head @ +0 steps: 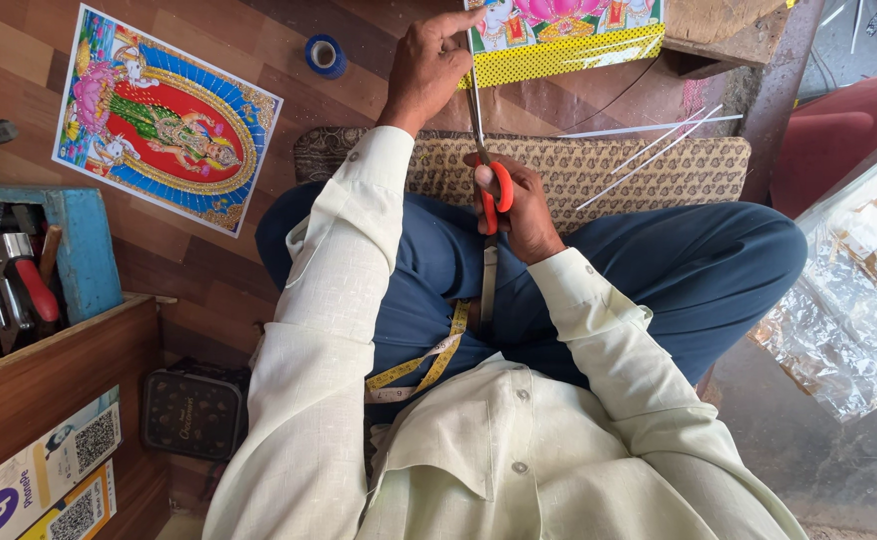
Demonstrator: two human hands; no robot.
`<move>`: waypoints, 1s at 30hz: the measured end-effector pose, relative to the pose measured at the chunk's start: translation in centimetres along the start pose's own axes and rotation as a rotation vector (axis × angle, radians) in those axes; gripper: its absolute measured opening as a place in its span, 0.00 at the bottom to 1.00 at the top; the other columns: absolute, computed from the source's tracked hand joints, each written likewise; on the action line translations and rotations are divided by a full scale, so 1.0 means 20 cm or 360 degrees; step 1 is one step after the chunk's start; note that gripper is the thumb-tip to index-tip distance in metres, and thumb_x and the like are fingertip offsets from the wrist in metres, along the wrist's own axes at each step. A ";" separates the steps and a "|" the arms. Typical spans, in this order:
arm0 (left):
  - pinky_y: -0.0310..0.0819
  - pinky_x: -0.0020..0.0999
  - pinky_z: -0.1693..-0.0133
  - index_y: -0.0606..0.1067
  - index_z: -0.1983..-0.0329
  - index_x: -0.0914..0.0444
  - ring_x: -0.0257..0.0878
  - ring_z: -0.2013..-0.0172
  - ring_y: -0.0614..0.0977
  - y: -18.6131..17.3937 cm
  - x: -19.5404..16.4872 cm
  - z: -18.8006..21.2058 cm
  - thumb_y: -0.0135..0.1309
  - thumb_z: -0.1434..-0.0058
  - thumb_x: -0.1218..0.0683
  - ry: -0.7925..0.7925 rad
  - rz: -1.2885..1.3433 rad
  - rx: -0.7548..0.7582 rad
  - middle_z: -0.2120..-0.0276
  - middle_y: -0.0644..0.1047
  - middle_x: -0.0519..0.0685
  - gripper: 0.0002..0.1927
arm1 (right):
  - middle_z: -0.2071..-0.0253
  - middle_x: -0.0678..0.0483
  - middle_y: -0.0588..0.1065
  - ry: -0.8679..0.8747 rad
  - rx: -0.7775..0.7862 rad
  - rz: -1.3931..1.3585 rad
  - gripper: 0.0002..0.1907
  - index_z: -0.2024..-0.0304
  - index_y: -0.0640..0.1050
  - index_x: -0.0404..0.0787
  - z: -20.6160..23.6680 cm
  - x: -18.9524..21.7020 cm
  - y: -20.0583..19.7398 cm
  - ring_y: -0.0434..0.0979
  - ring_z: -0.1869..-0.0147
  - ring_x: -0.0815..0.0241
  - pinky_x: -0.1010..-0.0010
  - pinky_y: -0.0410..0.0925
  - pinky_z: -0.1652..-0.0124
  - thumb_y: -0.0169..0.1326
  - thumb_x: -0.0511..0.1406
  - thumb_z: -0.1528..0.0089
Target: The person sits on the floor and assembles decorative cards by applying yellow patterned tape to the edges. They use scissors to cut the tape and a metal ruler to press it down, handling multiple cards one at a time.
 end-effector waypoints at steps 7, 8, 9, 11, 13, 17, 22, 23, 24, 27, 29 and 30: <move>0.80 0.32 0.70 0.79 0.40 0.52 0.29 0.74 0.81 0.01 0.02 0.00 0.52 0.43 0.61 -0.0105 -0.0030 0.0038 0.64 0.85 0.44 0.27 | 0.77 0.55 0.71 -0.0008 -0.0044 -0.0050 0.31 0.42 0.76 0.32 -0.01 -0.01 -0.01 0.69 0.82 0.67 0.80 0.60 0.81 0.60 0.47 0.39; 0.81 0.31 0.70 0.80 0.40 0.53 0.30 0.74 0.81 0.00 0.01 0.00 0.52 0.44 0.62 -0.0022 -0.0001 0.0010 0.60 0.86 0.44 0.27 | 0.76 0.55 0.71 -0.0025 -0.0047 -0.0073 0.31 0.41 0.76 0.32 -0.01 -0.01 -0.02 0.68 0.81 0.67 0.79 0.61 0.80 0.61 0.47 0.38; 0.80 0.32 0.70 0.79 0.40 0.52 0.30 0.75 0.81 0.00 0.02 0.00 0.52 0.44 0.61 -0.0071 -0.0022 0.0025 0.64 0.85 0.44 0.27 | 0.75 0.55 0.72 -0.0039 -0.0050 -0.0097 0.30 0.41 0.76 0.31 -0.01 0.00 -0.02 0.68 0.80 0.68 0.79 0.61 0.80 0.61 0.46 0.38; 0.78 0.32 0.70 0.79 0.40 0.52 0.31 0.77 0.80 0.00 0.04 0.00 0.52 0.45 0.61 -0.0164 -0.0061 0.0061 0.72 0.84 0.45 0.28 | 0.76 0.55 0.71 -0.0024 -0.0055 -0.0093 0.30 0.42 0.76 0.32 -0.01 -0.01 -0.02 0.68 0.81 0.67 0.79 0.61 0.80 0.61 0.46 0.39; 0.79 0.32 0.70 0.79 0.40 0.52 0.30 0.76 0.81 0.00 0.03 0.00 0.52 0.45 0.61 -0.0137 -0.0039 0.0047 0.71 0.84 0.46 0.27 | 0.76 0.55 0.72 -0.0005 -0.0057 -0.0089 0.30 0.42 0.76 0.33 -0.01 -0.01 -0.02 0.68 0.82 0.66 0.79 0.61 0.81 0.61 0.46 0.39; 0.78 0.33 0.70 0.80 0.40 0.52 0.32 0.76 0.80 -0.01 0.04 0.00 0.52 0.44 0.60 -0.0190 -0.0059 0.0062 0.73 0.83 0.48 0.27 | 0.76 0.56 0.72 0.0010 -0.0051 -0.0059 0.30 0.42 0.77 0.34 0.00 -0.01 -0.01 0.69 0.82 0.67 0.79 0.62 0.80 0.61 0.46 0.39; 0.80 0.32 0.69 0.80 0.40 0.52 0.30 0.75 0.82 -0.01 0.04 0.00 0.52 0.44 0.60 -0.0154 -0.0010 0.0050 0.70 0.85 0.47 0.27 | 0.76 0.56 0.72 -0.0013 -0.0064 -0.0052 0.30 0.42 0.77 0.34 0.00 -0.01 0.00 0.70 0.81 0.67 0.79 0.61 0.80 0.61 0.46 0.40; 0.80 0.32 0.69 0.80 0.40 0.52 0.30 0.75 0.82 -0.01 0.04 0.00 0.52 0.44 0.60 -0.0149 -0.0010 0.0048 0.70 0.85 0.47 0.27 | 0.76 0.56 0.71 -0.0023 -0.0068 -0.0054 0.30 0.41 0.77 0.34 -0.01 -0.01 0.00 0.70 0.81 0.67 0.79 0.62 0.80 0.61 0.45 0.40; 0.80 0.32 0.70 0.80 0.40 0.52 0.30 0.75 0.82 -0.01 0.04 0.00 0.52 0.44 0.61 -0.0136 -0.0010 0.0046 0.70 0.85 0.47 0.27 | 0.76 0.56 0.71 -0.0029 -0.0073 -0.0056 0.29 0.41 0.77 0.34 -0.01 -0.01 0.00 0.70 0.81 0.67 0.79 0.62 0.80 0.62 0.45 0.40; 0.79 0.32 0.71 0.80 0.40 0.53 0.30 0.76 0.80 -0.01 0.04 0.00 0.52 0.44 0.61 -0.0134 -0.0015 0.0041 0.71 0.84 0.46 0.27 | 0.76 0.56 0.71 -0.0064 -0.0087 -0.0047 0.28 0.41 0.77 0.34 -0.01 -0.02 -0.01 0.69 0.81 0.68 0.79 0.63 0.80 0.62 0.44 0.39; 0.78 0.32 0.71 0.80 0.40 0.53 0.30 0.77 0.79 -0.01 0.05 0.00 0.52 0.44 0.61 -0.0197 -0.0015 0.0050 0.74 0.83 0.47 0.27 | 0.76 0.57 0.71 -0.0079 -0.0100 -0.0091 0.28 0.41 0.77 0.33 -0.01 -0.04 -0.01 0.69 0.81 0.68 0.78 0.64 0.79 0.63 0.42 0.39; 0.78 0.32 0.72 0.80 0.41 0.53 0.30 0.77 0.79 -0.01 0.05 0.00 0.52 0.44 0.61 -0.0187 -0.0016 0.0050 0.74 0.83 0.46 0.26 | 0.75 0.57 0.71 -0.0088 -0.0107 -0.0114 0.27 0.42 0.77 0.33 -0.02 -0.04 -0.01 0.69 0.80 0.68 0.78 0.65 0.79 0.63 0.41 0.40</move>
Point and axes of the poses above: each hand's wrist, its own z-axis away from the middle knuckle, its own y-axis out of the palm, x = y × z, the point moved 7 cm from there along -z, towards the middle knuckle
